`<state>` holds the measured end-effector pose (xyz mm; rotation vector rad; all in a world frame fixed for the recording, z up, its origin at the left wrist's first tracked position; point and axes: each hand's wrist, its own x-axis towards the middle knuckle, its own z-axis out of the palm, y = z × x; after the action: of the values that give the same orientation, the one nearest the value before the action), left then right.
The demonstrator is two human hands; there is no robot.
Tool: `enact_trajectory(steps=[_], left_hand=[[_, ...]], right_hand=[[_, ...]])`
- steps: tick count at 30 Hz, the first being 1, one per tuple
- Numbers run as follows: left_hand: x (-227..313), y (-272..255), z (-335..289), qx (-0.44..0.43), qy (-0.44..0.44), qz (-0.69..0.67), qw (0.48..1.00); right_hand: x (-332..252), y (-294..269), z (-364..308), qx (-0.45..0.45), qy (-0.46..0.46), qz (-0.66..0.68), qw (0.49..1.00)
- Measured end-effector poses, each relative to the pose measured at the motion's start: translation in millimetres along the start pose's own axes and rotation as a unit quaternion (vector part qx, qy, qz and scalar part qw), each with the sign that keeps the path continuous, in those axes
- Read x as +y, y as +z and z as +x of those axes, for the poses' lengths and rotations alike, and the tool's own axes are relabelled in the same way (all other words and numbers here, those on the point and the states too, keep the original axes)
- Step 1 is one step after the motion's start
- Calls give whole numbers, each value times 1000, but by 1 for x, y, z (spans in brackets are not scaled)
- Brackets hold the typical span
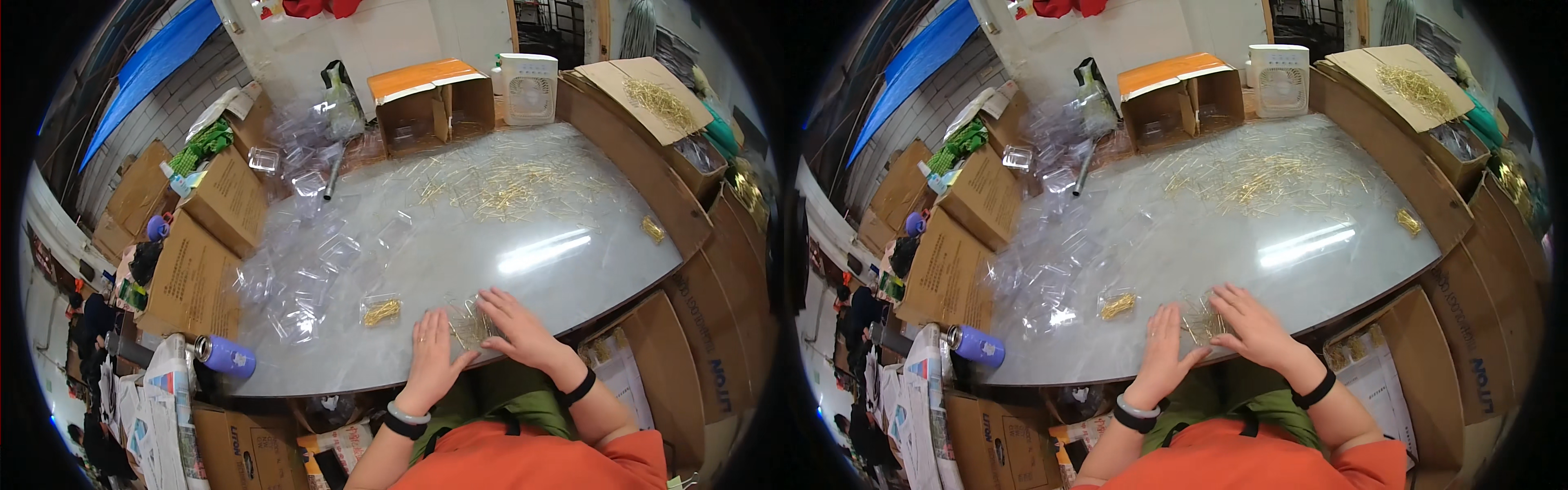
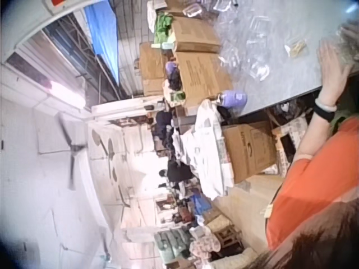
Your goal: Packaging small gold-colored pins into plastic bags and placing them into a box.
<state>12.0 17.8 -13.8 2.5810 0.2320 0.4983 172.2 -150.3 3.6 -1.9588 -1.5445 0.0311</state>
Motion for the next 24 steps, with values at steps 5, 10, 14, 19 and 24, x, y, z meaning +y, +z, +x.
enact_trajectory(steps=[5,10,14,19,24], left_hand=[[4,0,2,-28,-32,46,998],[32,14,21,-27,-36,91,995],[32,22,29,-45,-10,100,994],[14,17,25,-93,60,112,988],[2,-3,31,-87,91,-49,991]], right_hand=[[5,-18,-19,45,97,43,993],[4,-13,-12,84,61,-44,994],[-8,7,-5,96,57,-40,993],[-6,2,-12,41,28,48,998],[-1,-24,-11,19,78,-28,996]])
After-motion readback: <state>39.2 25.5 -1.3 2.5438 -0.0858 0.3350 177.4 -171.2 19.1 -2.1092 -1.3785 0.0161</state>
